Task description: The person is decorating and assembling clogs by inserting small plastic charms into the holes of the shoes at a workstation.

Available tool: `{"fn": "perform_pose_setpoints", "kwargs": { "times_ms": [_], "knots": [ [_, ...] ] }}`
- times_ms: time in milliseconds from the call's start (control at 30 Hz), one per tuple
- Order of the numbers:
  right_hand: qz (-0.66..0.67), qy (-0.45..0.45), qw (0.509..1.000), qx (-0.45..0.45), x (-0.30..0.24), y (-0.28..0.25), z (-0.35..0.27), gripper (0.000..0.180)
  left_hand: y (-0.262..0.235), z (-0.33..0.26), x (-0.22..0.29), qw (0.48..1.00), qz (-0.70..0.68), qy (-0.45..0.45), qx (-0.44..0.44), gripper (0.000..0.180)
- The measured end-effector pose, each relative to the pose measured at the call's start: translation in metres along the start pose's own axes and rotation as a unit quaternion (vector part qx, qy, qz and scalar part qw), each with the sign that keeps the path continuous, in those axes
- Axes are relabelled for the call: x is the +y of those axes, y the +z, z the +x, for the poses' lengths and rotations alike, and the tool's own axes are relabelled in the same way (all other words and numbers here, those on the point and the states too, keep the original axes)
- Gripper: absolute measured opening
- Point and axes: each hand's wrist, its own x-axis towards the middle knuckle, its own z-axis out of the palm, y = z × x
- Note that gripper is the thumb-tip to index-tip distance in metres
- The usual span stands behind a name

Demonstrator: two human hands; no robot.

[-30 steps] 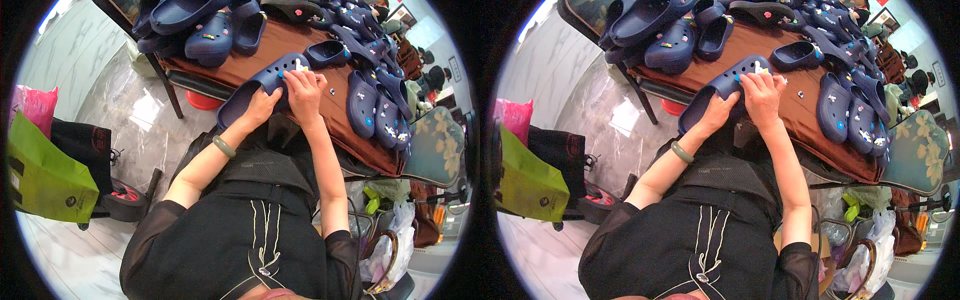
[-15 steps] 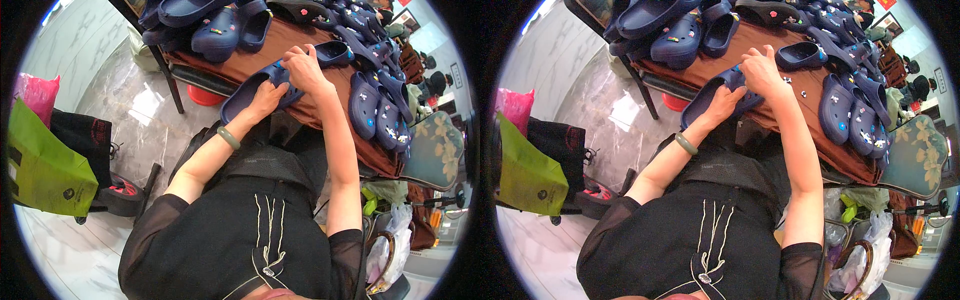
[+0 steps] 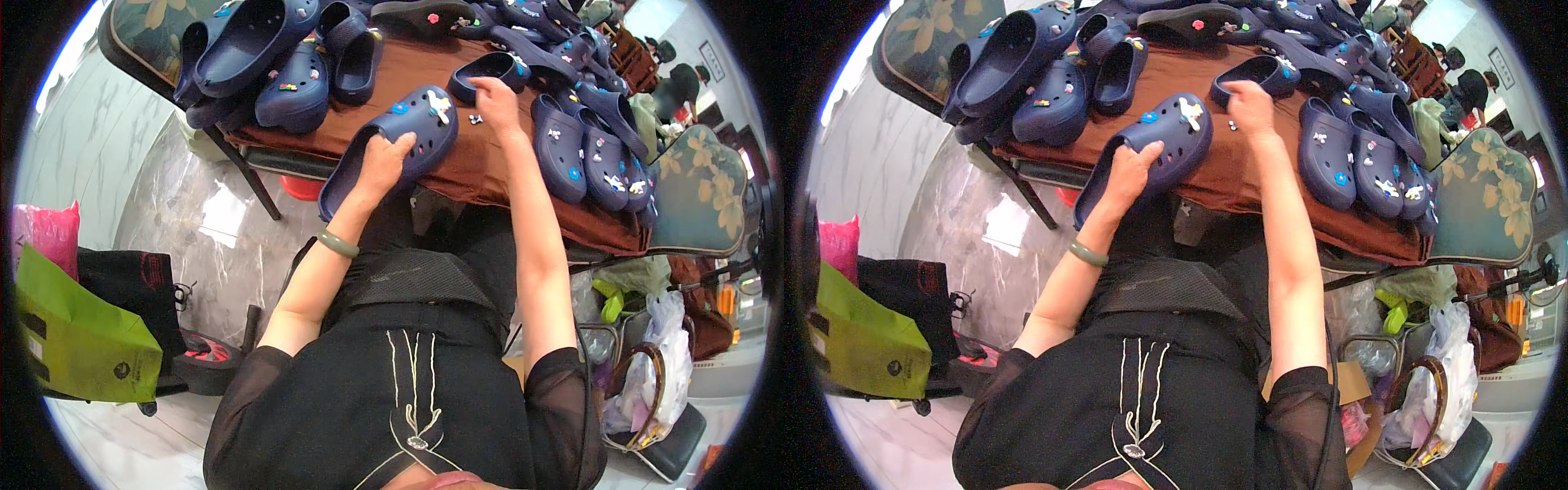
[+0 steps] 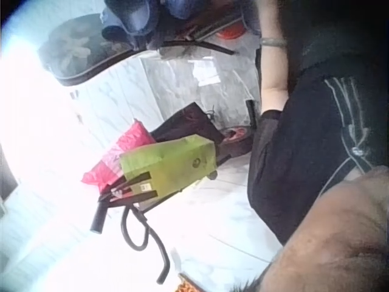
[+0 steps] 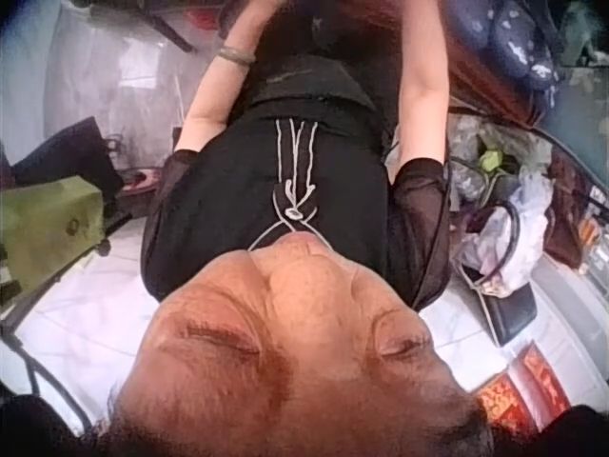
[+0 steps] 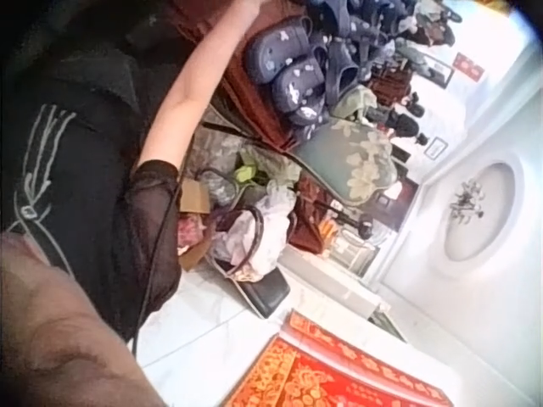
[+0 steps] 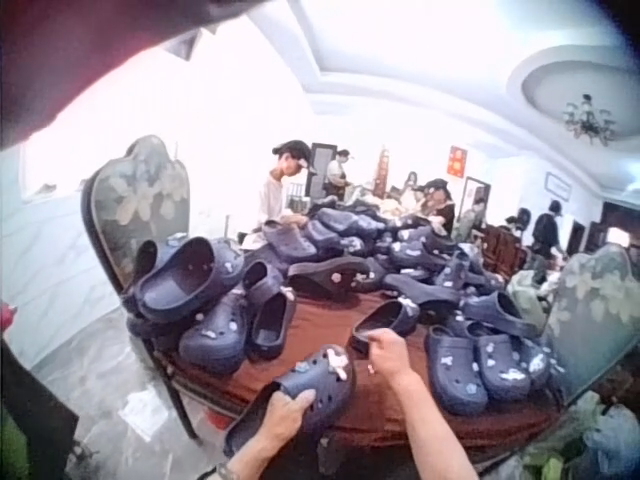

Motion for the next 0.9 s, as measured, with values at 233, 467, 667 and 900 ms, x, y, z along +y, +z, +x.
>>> {"fn": "perform_pose_setpoints", "kwargs": {
  "times_ms": [233,467,667,900],
  "knots": [
    [-0.099,0.172,0.972,-0.124,0.057,-0.001,-0.051,0.025,-0.002,0.026,-0.002,1.000,-0.006,-0.015,0.014,0.019],
    [-0.163,0.104,0.978,-0.074,0.019,0.025,-0.069,0.023,-0.006,0.035,-0.012,1.000,0.000,-0.006,-0.013,0.021],
    [-0.139,0.094,0.985,-0.038,-0.016,0.018,-0.074,0.024,-0.009,0.032,-0.009,0.998,-0.019,-0.053,-0.014,0.020],
    [0.179,0.042,0.976,0.116,-0.070,0.034,-0.073,0.016,-0.005,0.034,-0.010,0.999,0.045,-0.003,0.021,0.023]
  ]
}}
